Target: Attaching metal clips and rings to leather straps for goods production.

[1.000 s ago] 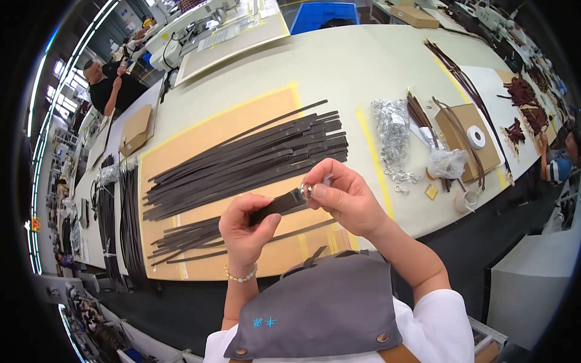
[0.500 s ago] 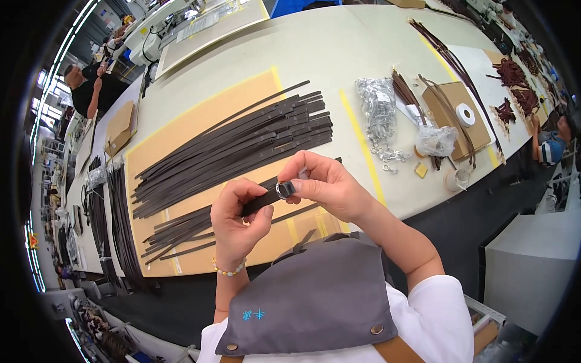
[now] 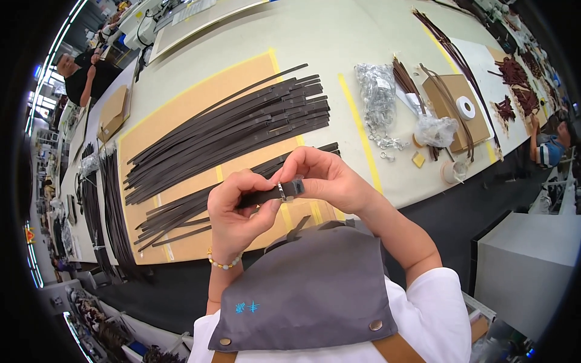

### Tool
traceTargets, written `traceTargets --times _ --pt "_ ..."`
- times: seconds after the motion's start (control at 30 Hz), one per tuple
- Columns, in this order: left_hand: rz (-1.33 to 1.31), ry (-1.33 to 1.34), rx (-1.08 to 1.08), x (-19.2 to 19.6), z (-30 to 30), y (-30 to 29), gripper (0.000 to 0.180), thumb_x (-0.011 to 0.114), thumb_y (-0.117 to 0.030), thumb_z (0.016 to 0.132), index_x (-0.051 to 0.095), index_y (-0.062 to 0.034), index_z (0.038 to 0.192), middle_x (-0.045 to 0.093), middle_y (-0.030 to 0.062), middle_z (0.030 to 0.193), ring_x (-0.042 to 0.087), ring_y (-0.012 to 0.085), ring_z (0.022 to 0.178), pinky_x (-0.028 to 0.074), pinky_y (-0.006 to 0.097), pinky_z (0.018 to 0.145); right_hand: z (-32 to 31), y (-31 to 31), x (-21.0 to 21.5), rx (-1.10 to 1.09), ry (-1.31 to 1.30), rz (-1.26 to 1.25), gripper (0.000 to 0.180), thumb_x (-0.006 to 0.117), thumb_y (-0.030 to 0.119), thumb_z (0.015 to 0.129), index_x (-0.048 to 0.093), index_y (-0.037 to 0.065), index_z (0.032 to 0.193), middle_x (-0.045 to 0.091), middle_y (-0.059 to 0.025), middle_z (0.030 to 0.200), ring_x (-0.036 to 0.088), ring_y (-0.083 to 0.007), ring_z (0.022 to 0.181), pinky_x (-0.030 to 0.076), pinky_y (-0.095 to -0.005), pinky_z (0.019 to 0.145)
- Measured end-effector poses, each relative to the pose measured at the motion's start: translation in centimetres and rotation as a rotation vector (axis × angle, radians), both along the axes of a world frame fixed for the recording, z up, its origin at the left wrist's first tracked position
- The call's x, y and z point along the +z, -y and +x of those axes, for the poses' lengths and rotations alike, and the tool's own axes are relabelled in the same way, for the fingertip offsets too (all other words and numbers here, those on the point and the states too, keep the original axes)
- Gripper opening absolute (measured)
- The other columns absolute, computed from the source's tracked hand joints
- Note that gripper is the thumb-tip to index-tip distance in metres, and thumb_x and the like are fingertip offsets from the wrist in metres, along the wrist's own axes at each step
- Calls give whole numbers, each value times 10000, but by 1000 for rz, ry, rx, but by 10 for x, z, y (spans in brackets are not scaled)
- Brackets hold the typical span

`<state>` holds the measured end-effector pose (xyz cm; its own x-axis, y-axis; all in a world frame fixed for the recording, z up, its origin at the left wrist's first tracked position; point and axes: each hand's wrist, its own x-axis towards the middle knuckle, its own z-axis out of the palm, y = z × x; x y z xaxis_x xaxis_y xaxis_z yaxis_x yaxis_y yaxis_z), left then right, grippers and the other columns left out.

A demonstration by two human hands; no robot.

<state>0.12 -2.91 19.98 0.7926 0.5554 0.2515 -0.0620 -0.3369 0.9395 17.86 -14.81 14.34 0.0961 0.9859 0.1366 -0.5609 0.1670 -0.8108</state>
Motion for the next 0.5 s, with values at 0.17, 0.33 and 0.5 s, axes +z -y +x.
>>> traceTargets --times 0.17,0.33,0.5 --pt "-82 106 -13 -2 -1 2 231 765 110 745 698 11 943 673 47 784 617 78 651 471 203 547 4 -1 -12 148 -208 -3 242 747 152 955 674 21 1144 716 -130 1211 670 -185 1125 515 -358 1024" --pt "4 50 -73 5 -4 2 211 757 114 743 695 15 918 658 59 772 660 123 661 549 251 588 1 -1 -5 223 -276 -42 253 782 178 930 686 29 1110 725 -106 1152 675 -174 1096 526 -345 999" --pt "96 48 -77 0 -7 4 237 767 82 707 702 -22 910 623 52 729 647 157 617 527 271 552 4 7 17 248 46 -233 313 806 243 915 687 33 1113 696 -23 1032 633 -82 950 506 -256 845"
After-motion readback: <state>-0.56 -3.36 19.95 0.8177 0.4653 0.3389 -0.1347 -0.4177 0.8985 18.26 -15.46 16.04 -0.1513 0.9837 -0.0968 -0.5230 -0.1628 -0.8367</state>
